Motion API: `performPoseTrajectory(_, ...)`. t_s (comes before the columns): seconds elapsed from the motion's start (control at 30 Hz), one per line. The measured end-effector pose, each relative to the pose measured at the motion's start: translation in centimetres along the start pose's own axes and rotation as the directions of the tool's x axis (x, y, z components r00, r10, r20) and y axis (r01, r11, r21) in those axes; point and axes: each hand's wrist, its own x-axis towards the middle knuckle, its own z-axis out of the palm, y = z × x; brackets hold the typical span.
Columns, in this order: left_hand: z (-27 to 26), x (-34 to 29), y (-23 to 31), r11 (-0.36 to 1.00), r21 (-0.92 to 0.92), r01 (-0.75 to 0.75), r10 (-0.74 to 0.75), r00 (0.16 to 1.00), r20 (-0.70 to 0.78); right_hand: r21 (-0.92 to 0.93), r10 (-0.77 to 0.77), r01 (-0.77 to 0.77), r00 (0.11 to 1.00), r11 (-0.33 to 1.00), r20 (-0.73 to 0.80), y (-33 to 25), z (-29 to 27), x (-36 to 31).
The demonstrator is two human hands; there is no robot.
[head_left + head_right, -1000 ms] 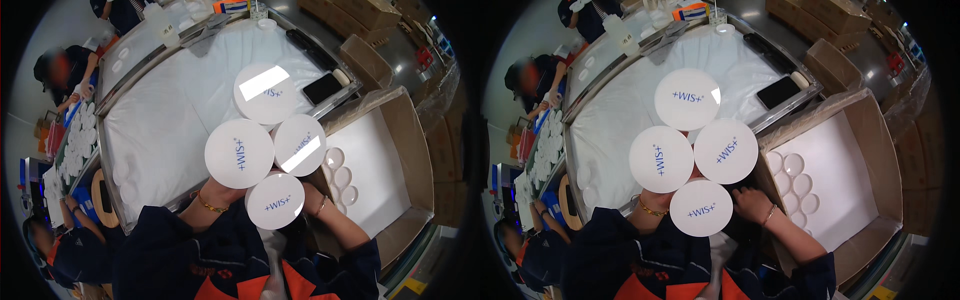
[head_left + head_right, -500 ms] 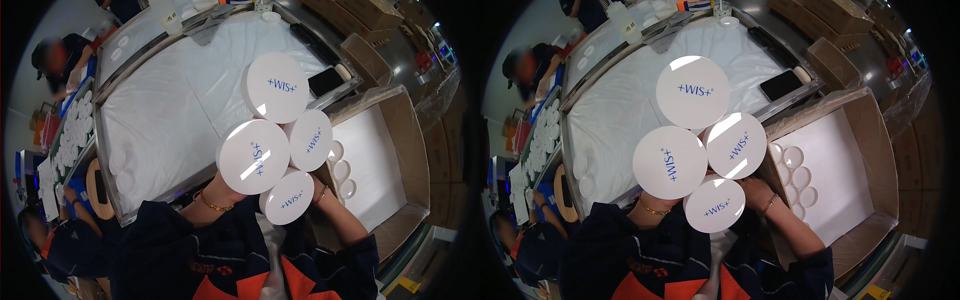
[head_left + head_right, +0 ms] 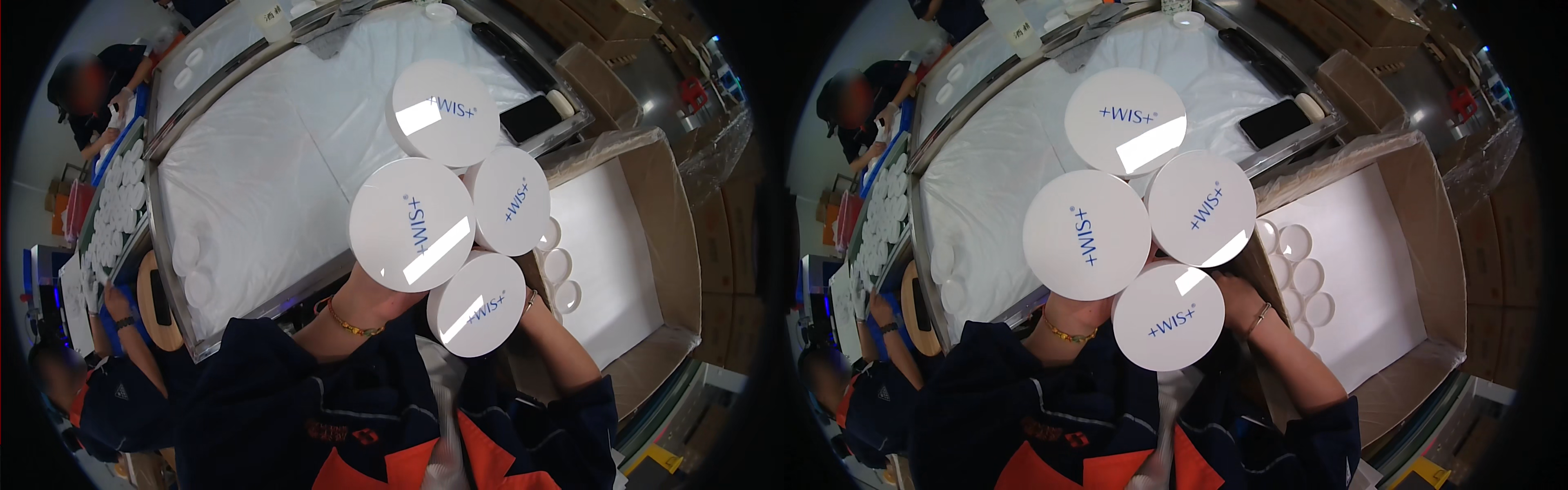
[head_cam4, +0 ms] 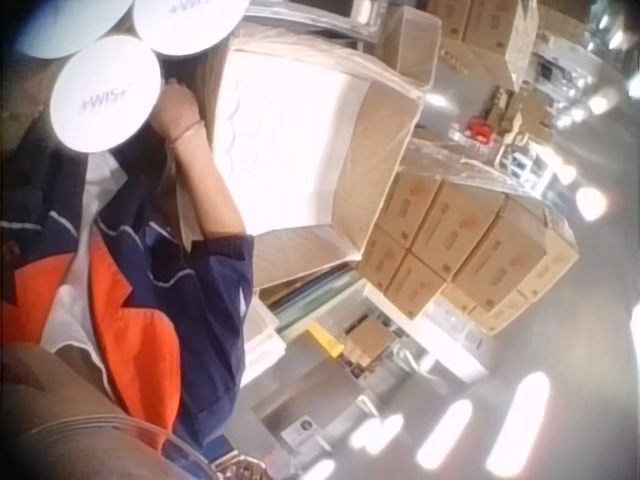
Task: The recorder sorts, wipes, and packs white plastic jar lids into a large cardboard box in a manufacturing facility.
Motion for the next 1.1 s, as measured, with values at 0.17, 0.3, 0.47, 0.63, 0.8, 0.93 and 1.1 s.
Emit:
performPoseTrajectory(0.17,0.3,0.4,0.0,0.917,-0.385,0.107,-0.092,0.994,0.056,0.120,-0.023,0.041,0.989,0.992,-0.148,-0.2,-0.4,-0.4)
performPoseTrajectory(0.3,0.3,0.2,0.1,0.955,-0.269,0.124,-0.133,0.991,-0.014,0.468,0.053,0.093,0.956,0.879,-0.290,3.3,5.8,-0.4)
performPoseTrajectory(0.47,0.7,0.5,-0.1,0.967,-0.227,0.119,-0.142,0.986,-0.088,0.857,0.327,0.240,0.851,0.456,-0.412,3.7,12.7,2.7)
performPoseTrajectory(0.63,0.5,0.4,-0.2,0.960,-0.274,0.055,-0.047,0.998,0.035,0.440,-0.029,0.286,0.863,0.851,-0.505,2.1,6.7,2.2)
performPoseTrajectory(0.8,-0.2,0.5,-0.2,0.927,-0.375,0.028,0.038,0.985,0.169,0.248,-0.028,0.039,0.999,0.968,-0.046,-0.3,-1.4,0.6)
performPoseTrajectory(0.93,0.1,0.8,-0.3,0.896,-0.440,0.064,0.029,0.979,0.200,0.279,-0.059,0.099,0.987,0.955,-0.149,-0.2,-1.2,0.3)
performPoseTrajectory(1.1,-0.7,0.0,-0.8,0.951,-0.310,0.024,0.017,0.991,0.130,0.207,-0.085,0.114,0.986,0.972,-0.147,-0.9,-2.0,0.2)
